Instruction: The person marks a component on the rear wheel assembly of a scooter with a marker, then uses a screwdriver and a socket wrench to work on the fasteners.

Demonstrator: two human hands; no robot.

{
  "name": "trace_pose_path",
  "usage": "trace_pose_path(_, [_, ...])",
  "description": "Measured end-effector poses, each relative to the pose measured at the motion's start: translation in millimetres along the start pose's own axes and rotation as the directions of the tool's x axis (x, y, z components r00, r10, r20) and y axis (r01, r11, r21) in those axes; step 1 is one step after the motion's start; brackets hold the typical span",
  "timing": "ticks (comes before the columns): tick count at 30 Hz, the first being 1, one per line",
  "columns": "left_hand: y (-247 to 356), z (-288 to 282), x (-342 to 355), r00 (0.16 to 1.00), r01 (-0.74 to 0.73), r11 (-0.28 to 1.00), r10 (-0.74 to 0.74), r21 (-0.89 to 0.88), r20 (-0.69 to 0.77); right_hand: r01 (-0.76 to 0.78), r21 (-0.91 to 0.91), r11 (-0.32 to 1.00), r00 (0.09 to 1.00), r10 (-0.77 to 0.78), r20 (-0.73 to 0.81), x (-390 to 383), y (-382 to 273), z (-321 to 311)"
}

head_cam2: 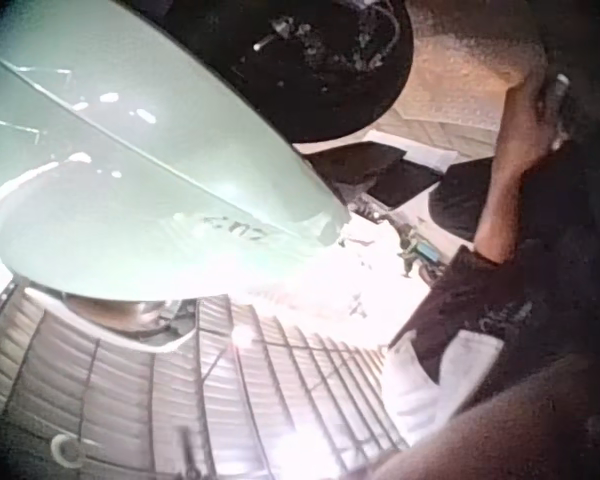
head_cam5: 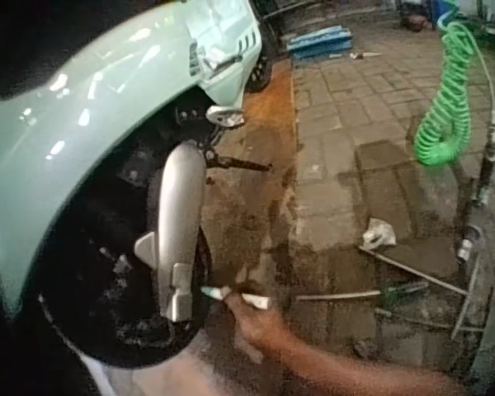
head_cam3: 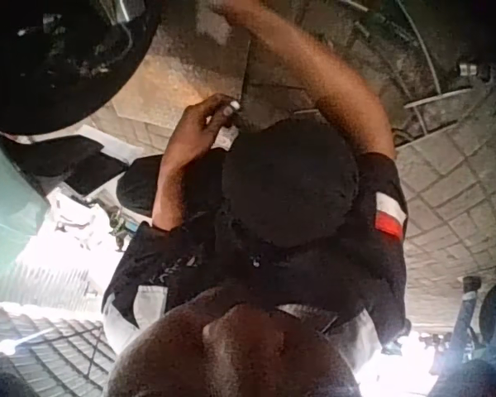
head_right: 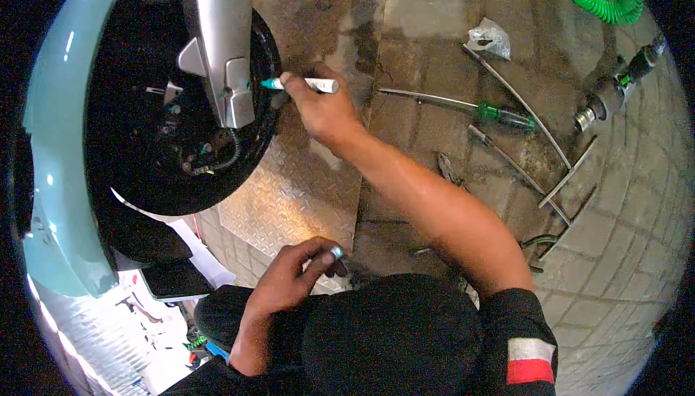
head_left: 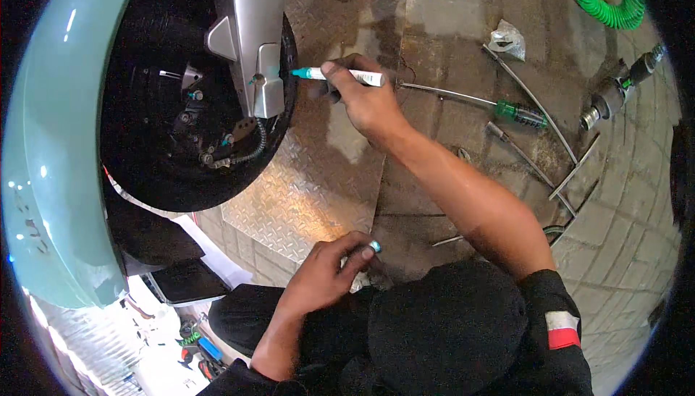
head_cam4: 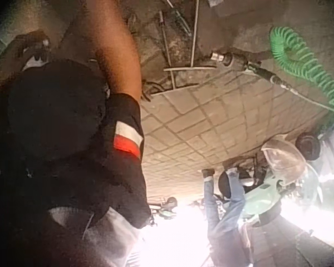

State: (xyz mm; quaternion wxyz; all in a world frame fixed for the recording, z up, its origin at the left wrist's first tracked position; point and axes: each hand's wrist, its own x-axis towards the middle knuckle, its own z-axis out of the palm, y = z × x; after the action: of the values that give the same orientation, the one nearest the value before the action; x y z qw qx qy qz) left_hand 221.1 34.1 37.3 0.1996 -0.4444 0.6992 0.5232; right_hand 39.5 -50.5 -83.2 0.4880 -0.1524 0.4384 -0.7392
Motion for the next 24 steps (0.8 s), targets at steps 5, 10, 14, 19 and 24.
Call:
trace_pose_path(5, [-7,-28,-4,0.931,-0.102,0.884,-0.077,-0.457,-0.356,-0.033,-0.096,0.995,0.996,0.041,0.079,-43,-42,-10])
trace_pose_path(10, [7,-35,-7,0.918,-0.303,0.709,0.039,-0.637,-0.394,-0.151,-0.040,0.988,0.930,0.156,0.333,-110,-106,-57])
trace_pose_path(14, [5,-31,-19,0.930,-0.322,0.752,0.136,-0.575,-0.342,-0.149,-0.122,0.981,0.905,0.185,0.383,-124,-128,-44])
trace_pose_path(19, [34,-19,-24,0.944,-0.287,0.834,0.163,-0.471,-0.286,-0.100,-0.280,0.955,0.913,0.199,0.355,-138,-120,-60])
trace_pose_path(24, [37,-11,-21,0.969,-0.177,0.911,0.096,-0.373,-0.227,0.132,-0.347,0.928,0.801,0.106,0.589,-134,-125,-61])
